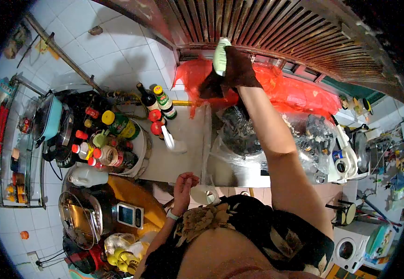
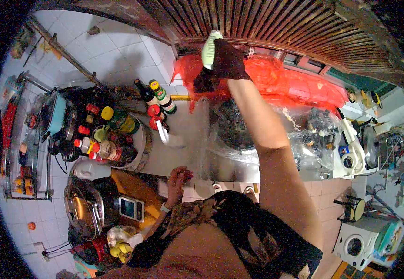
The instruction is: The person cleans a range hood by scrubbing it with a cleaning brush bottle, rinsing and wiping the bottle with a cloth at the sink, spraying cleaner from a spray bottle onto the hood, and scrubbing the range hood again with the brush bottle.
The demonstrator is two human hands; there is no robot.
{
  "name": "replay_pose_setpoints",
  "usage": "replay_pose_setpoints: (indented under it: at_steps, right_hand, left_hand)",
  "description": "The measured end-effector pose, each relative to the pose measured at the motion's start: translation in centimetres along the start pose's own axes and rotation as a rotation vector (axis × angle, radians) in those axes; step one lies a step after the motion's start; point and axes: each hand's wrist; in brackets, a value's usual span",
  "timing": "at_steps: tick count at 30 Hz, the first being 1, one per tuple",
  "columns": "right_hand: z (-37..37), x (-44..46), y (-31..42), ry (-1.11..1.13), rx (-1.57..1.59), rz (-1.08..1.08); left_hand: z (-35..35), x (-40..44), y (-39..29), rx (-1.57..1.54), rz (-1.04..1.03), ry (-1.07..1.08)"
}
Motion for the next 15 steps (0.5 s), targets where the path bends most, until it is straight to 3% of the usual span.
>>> replay_pose_setpoints:
  at_steps: [1,3,6,8,9,15]
  right_hand:
    - [-0.1,0.2,0.0,0.004,-0.001,0.001]
    - [-1.8,-0.6,0.3,-0.015,-1.036,0.694]
    - [-7.0,-5.6,2.8,0.107,-0.924,0.633]
    - [-13.2,-12.1,6.1,0.017,-1.970,1.219]
    - [-14.5,-12.7,6.8,0.059,-1.982,1.148]
    - [-15.8,-12.3,5.8,-0.006,-1.919,1.236]
  left_hand:
    - [-0.1,0.0,0.0,-0.008,0.021,-0.015]
    - [-0.6,0.1,-0.5,0.001,-0.009,0.015]
    - [-1.2,0.9,-0.7,0.012,-0.059,0.061]
    - [-1.4,1.1,-0.8,0.014,-0.079,0.078]
    - [-1.7,1.2,-0.9,-0.009,-0.076,0.069]
    - [-1.8,1.4,0.1,-0.118,-0.043,0.083]
Point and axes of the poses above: each hand's wrist, its own x-axis towards the middle knuckle, its own z-axis out of the back of the hand, y = z × x, and after that the axes turned 6 degrees about -x, right-handed
